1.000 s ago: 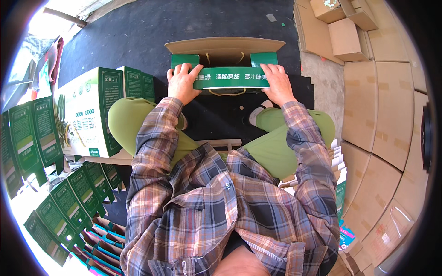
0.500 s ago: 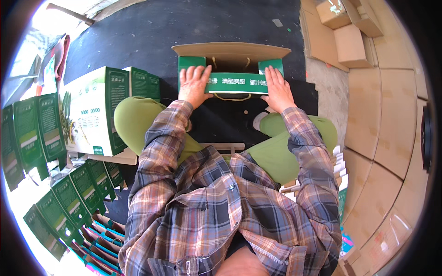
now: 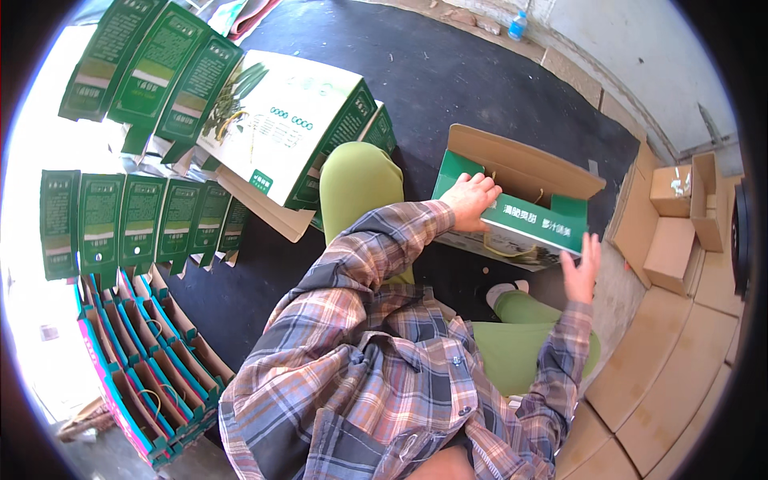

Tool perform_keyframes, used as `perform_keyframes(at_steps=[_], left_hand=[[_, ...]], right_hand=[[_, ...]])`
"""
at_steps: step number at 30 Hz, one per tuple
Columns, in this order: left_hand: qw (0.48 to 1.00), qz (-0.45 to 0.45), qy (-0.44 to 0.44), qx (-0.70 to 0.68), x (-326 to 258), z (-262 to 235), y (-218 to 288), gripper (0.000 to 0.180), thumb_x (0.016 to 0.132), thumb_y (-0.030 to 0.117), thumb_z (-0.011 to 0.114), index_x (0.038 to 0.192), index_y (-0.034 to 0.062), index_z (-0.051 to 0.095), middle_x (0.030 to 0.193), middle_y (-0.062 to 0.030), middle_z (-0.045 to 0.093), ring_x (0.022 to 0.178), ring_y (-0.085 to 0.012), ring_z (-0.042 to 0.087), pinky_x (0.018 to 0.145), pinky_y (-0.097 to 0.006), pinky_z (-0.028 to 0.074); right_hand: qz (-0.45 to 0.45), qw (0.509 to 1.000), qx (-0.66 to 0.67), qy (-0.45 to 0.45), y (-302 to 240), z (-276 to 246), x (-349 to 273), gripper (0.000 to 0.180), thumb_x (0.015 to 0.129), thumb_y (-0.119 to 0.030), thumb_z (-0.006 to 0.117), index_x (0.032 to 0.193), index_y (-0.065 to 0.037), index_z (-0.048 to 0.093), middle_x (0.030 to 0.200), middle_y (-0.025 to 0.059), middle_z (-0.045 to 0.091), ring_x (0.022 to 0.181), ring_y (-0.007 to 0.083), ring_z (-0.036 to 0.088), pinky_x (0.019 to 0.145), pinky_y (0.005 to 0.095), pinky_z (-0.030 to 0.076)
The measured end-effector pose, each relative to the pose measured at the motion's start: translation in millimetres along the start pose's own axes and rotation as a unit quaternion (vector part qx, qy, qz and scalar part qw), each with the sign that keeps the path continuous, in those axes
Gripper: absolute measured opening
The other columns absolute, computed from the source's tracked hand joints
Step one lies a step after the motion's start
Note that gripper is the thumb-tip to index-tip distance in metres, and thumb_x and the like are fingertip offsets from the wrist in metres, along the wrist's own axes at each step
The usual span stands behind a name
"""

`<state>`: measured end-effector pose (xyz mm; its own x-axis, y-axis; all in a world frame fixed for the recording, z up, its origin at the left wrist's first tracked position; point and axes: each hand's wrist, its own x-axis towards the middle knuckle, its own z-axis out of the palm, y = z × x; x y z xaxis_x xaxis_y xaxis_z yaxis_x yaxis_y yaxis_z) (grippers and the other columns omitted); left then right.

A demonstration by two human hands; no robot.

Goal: The recorder is folding flat cardboard sheets into boxes and stacking them in a warehouse.

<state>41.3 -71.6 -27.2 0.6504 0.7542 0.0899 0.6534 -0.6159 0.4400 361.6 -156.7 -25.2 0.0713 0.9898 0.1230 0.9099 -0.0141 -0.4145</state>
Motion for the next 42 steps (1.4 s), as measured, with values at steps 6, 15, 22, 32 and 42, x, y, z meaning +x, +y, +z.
perform_keyframes(at_steps=[6, 15, 22, 32, 42], left_hand=[[0.954, -0.096, 0.239, -0.152, 2, -58, 8, 0.080, 0.057, 0.036, 0.080, 0.119, -0.0030, 0.045, 0.109, -0.0192, 0.048, 0.106, -0.0329, 0.043, 0.092, -0.042, 0.036], [0.665, -0.075, 0.488, -0.560, -73, -224, -10, 0.039, 0.081, 0.028, 0.066, 0.105, -0.0001, 0.053, 0.093, -0.0099, 0.059, 0.083, -0.0158, 0.059, 0.074, -0.029, 0.049], [0.587, -0.129, 0.589, -0.541, -214, -262, -60, 0.039, 0.090, 0.025, 0.050, 0.116, -0.0031, 0.050, 0.107, -0.0155, 0.061, 0.092, -0.0244, 0.062, 0.082, -0.034, 0.051], [0.506, -0.152, 0.609, -0.591, -265, -207, -118, 0.029, 0.091, 0.018, 0.043, 0.109, -0.0012, 0.055, 0.104, -0.0135, 0.062, 0.091, -0.0241, 0.062, 0.081, -0.036, 0.051], [0.507, -0.151, 0.647, -0.549, -268, -207, -120, 0.041, 0.088, 0.022, 0.043, 0.123, -0.0006, 0.047, 0.119, -0.0137, 0.056, 0.107, -0.0279, 0.056, 0.092, -0.041, 0.045]], right_hand=[[0.096, 0.970, 0.186, 0.126, 23, -65, -6, 0.046, 0.086, -0.013, 0.055, 0.129, 0.000, 0.044, 0.131, 0.0131, 0.047, 0.123, 0.0241, 0.041, 0.100, 0.0332, 0.032], [0.209, 0.924, 0.315, 0.054, 38, -65, -21, 0.042, 0.089, -0.017, 0.054, 0.129, -0.007, 0.047, 0.127, 0.0154, 0.049, 0.116, 0.0209, 0.048, 0.091, 0.0315, 0.041], [0.204, 0.924, 0.323, 0.021, 27, -58, -11, 0.044, 0.088, -0.021, 0.057, 0.128, -0.006, 0.047, 0.125, 0.0148, 0.051, 0.115, 0.0211, 0.048, 0.092, 0.0318, 0.041], [0.176, 0.943, 0.281, -0.002, 31, -53, -13, 0.044, 0.086, -0.019, 0.060, 0.125, -0.002, 0.049, 0.122, 0.0194, 0.053, 0.118, 0.0246, 0.048, 0.099, 0.0338, 0.037], [0.160, 0.949, 0.270, 0.005, 31, -48, -12, 0.040, 0.085, -0.015, 0.059, 0.123, -0.003, 0.052, 0.121, 0.0203, 0.053, 0.117, 0.0257, 0.049, 0.096, 0.0336, 0.039]])
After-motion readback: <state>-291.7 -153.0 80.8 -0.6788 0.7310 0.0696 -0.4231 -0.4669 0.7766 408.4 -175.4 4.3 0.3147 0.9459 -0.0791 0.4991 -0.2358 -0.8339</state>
